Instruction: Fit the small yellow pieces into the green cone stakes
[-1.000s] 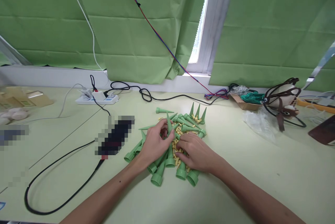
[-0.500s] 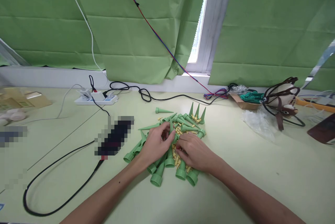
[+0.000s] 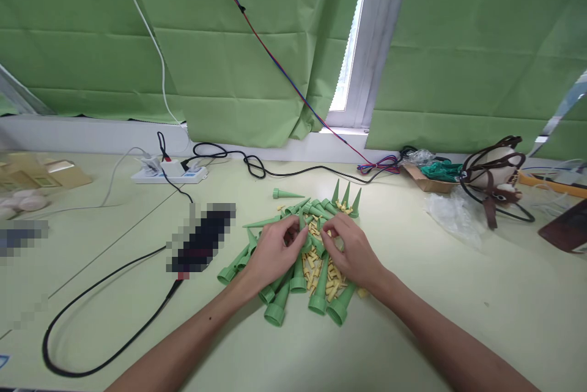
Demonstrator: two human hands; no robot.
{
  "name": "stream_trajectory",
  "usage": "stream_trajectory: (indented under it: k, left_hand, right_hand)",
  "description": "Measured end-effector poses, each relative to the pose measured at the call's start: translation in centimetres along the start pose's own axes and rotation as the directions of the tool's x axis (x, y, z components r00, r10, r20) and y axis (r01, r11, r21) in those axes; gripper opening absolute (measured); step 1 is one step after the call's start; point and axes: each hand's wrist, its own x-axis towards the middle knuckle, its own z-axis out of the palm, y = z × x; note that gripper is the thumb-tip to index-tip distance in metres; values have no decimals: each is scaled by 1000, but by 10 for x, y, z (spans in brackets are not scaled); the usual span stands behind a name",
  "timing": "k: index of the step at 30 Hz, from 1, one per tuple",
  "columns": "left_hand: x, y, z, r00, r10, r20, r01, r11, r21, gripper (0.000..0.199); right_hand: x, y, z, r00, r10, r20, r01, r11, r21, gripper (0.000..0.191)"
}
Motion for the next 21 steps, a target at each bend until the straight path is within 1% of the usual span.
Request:
stream_trajectory:
  k: [4,8,13,21]
  left_hand:
    - [0,1,0,999,15,46,-16,1000,22,27]
    - [0,1,0,996,38,82,-43,997,58,27]
    - [0,1,1,993,59,103,-64,997,42,20]
    - [-2,1,1,988,48,146,-47,999,-10,14]
  right_hand:
    - [1,2,0,996,70,-51,-69,997,21,9]
    - [1,1,1,993,111,-44,-111,994,4,9]
    - [1,1,1,995,99,-19,-99,995,-1,11]
    - [-2,6,4,990,138,-12,-138,990,11,14]
